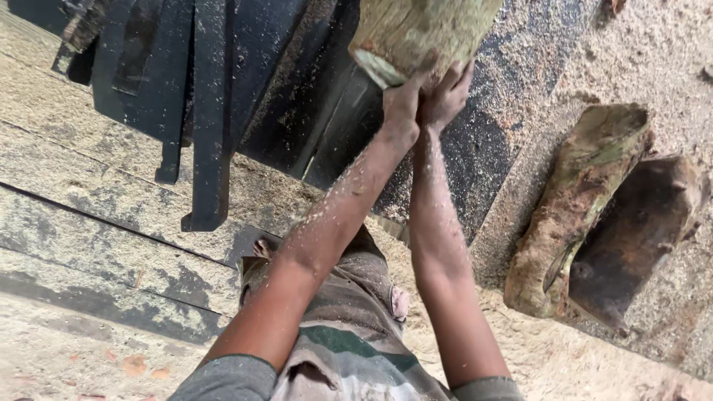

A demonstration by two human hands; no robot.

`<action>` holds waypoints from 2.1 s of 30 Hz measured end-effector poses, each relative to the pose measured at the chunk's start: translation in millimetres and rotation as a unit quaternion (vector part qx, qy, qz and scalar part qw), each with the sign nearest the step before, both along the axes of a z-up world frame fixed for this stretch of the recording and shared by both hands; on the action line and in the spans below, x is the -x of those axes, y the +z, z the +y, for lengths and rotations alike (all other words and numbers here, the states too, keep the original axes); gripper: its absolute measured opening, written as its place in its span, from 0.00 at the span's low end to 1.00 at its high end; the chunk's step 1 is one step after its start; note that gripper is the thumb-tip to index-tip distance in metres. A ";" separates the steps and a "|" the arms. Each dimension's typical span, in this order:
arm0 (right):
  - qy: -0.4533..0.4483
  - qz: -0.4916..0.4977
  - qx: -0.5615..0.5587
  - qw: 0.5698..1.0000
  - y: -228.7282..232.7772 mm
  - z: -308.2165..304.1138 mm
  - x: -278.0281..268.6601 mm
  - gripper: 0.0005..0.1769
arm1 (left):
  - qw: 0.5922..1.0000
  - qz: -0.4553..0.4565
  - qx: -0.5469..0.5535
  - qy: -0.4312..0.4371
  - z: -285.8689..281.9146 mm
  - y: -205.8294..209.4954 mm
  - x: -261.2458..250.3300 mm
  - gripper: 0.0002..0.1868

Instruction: The person operates a large power saw to cut logs and wood planks into thinner sections by manually feeding them through the blade and clearing the cut pieces.

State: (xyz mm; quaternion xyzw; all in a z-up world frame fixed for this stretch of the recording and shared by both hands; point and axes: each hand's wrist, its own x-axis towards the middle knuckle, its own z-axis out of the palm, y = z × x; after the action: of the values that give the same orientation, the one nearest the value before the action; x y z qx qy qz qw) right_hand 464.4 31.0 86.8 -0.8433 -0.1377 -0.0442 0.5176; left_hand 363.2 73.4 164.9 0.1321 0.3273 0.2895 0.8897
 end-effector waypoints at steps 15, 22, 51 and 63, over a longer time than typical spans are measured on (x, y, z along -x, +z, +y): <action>-0.011 -0.043 -0.024 0.999 -71.8 65.4 -158.9 0.54 | 0.861 0.326 -0.232 -0.313 -113.0 -68.2 322.0 0.27; -0.273 -0.173 0.244 0.915 26.2 66.4 -271.1 0.46 | 0.767 0.504 -0.310 -0.249 -128.3 -123.6 414.2 0.27; 0.172 -0.292 0.120 0.933 96.6 -72.9 -139.8 0.23 | 0.809 0.528 -0.147 -0.212 -139.6 -111.3 434.1 0.30; 0.175 -0.336 0.157 0.912 95.9 -59.5 -123.5 0.31 | 0.654 0.581 -0.270 -0.401 -158.7 -122.3 429.6 0.36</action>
State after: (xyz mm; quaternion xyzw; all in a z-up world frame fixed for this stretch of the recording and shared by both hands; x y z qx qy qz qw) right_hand 587.9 -28.5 182.7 -0.8115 -0.4540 -0.2111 0.3014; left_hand -66.4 -85.3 42.5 0.6263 0.6000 -0.1560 0.4726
